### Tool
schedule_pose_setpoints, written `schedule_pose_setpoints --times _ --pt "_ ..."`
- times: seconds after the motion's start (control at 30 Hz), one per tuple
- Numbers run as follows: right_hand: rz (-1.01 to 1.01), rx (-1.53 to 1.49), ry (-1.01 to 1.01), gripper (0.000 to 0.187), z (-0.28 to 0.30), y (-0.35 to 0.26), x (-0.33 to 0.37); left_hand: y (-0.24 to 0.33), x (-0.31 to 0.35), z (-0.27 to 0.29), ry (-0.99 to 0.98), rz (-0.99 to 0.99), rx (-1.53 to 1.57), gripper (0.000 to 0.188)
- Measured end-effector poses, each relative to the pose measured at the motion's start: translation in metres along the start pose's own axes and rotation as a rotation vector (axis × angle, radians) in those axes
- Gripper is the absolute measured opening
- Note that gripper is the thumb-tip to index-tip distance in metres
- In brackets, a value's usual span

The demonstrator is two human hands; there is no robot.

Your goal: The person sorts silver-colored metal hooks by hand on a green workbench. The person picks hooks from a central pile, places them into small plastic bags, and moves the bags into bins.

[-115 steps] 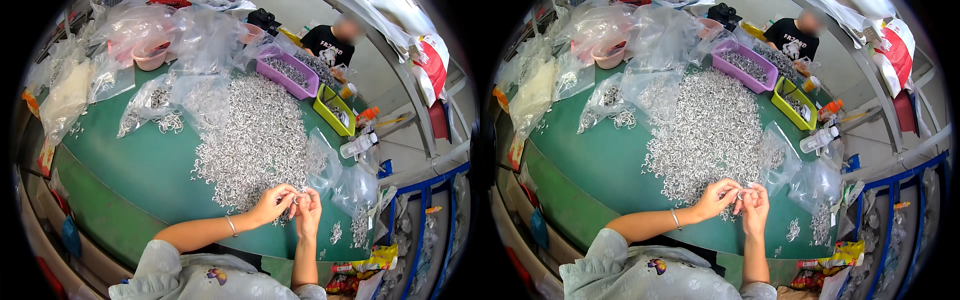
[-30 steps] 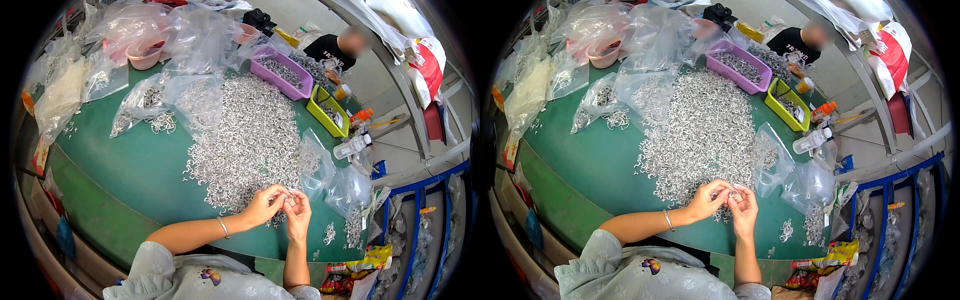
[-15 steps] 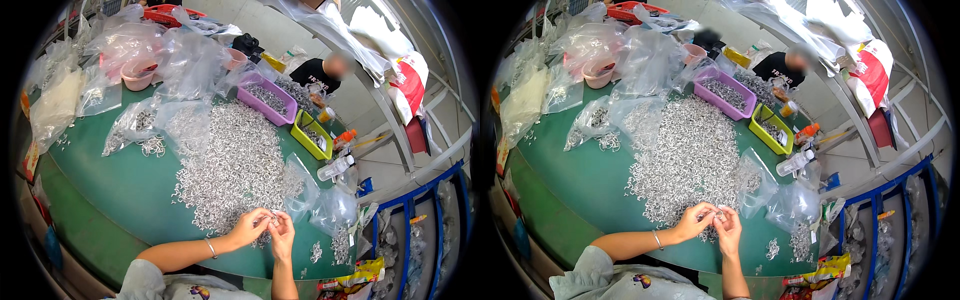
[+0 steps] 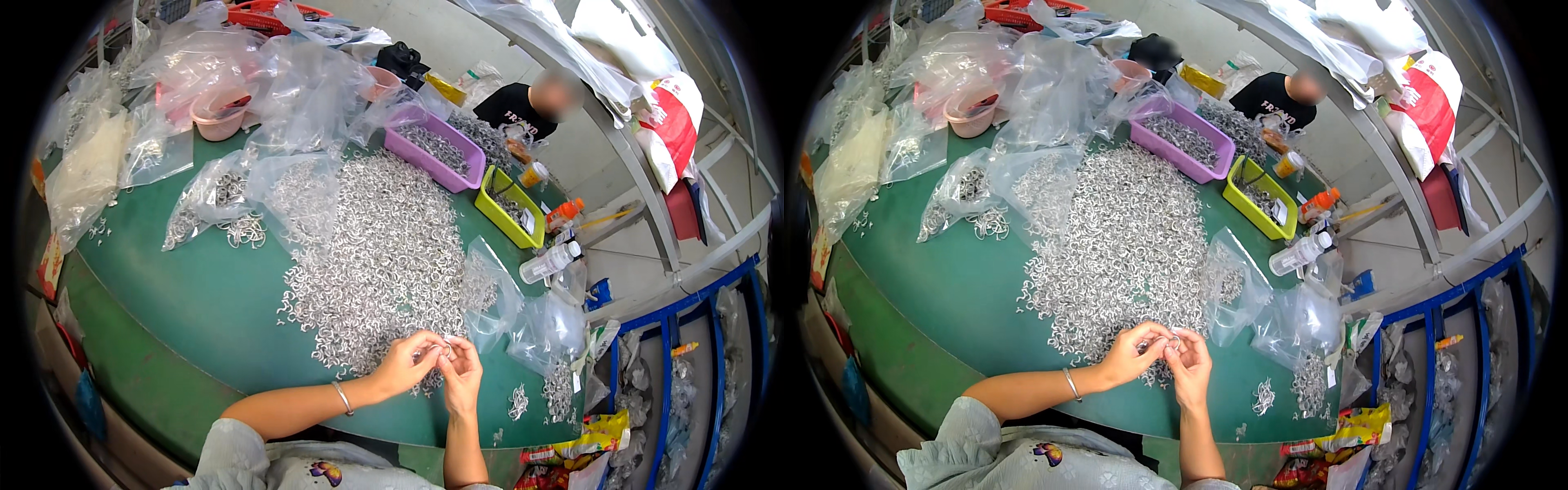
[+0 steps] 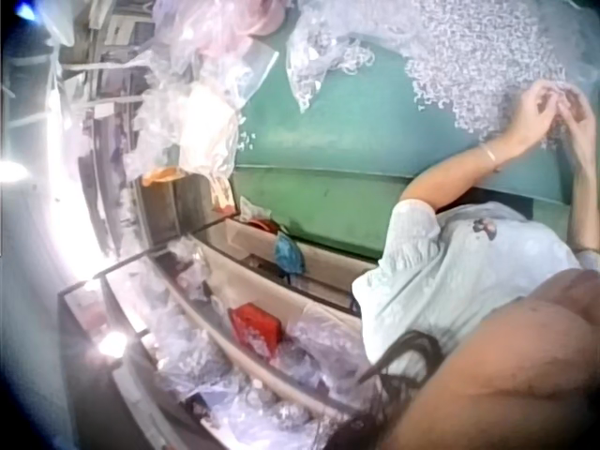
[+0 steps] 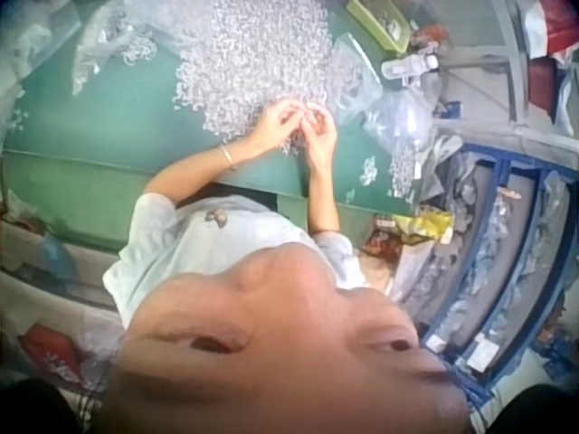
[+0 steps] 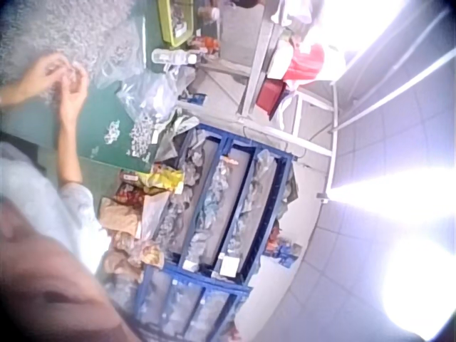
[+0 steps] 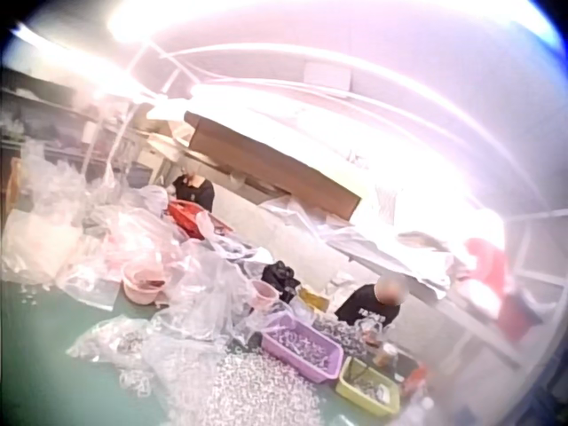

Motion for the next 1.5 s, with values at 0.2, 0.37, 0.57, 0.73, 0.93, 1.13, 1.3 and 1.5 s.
schedule_pose_setpoints --times 0.2,0.37,0.57,0.73,0.93,1.13,1.3,1.5 --pt "0.012 -0.021 -0.001 0.032 0.002 0.003 -0.001 -0.001 -0.001 0.000 -0.010 0.031 0.008 0.012" --pt "0.003 -0.023 0.008 0.032 0.002 0.003 0.001 -0.002 -0.001 0.000 -0.015 0.020 -0.002 0.012" --pt "0.001 -0.032 0.016 0.031 0.001 0.003 0.000 -0.003 -0.001 0.000 -0.018 0.048 -0.004 0.012" --pt "0.029 -0.001 0.013 0.030 0.002 0.003 -0.001 -0.001 -0.001 -0.001 -0.010 -0.014 0.022 0.012" --pt "0.061 0.008 0.008 0.033 0.004 0.006 -0.004 0.000 -0.001 0.000 -0.013 0.025 0.003 0.014" --pt "0.061 0.029 -0.011 0.034 0.005 0.009 -0.006 -0.006 -0.001 -0.001 0.027 -0.018 -0.004 0.015" --pt "0.058 0.042 -0.026 0.034 0.007 0.010 -0.009 -0.001 -0.002 -0.002 0.033 0.005 0.025 0.016" --pt "0.063 0.035 -0.054 0.035 0.005 0.013 -0.014 0.001 -0.002 0.000 0.062 0.015 -0.017 0.017"
Point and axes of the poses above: each hand's wrist, its own x-axis away from the middle knuckle, its own z-axis out of the back of the hand, y = z × x, the point moved 1 cm from there along -x, towards the middle knuckle, and after that the axes turned 6 degrees about -z, right-handed, at the moved point
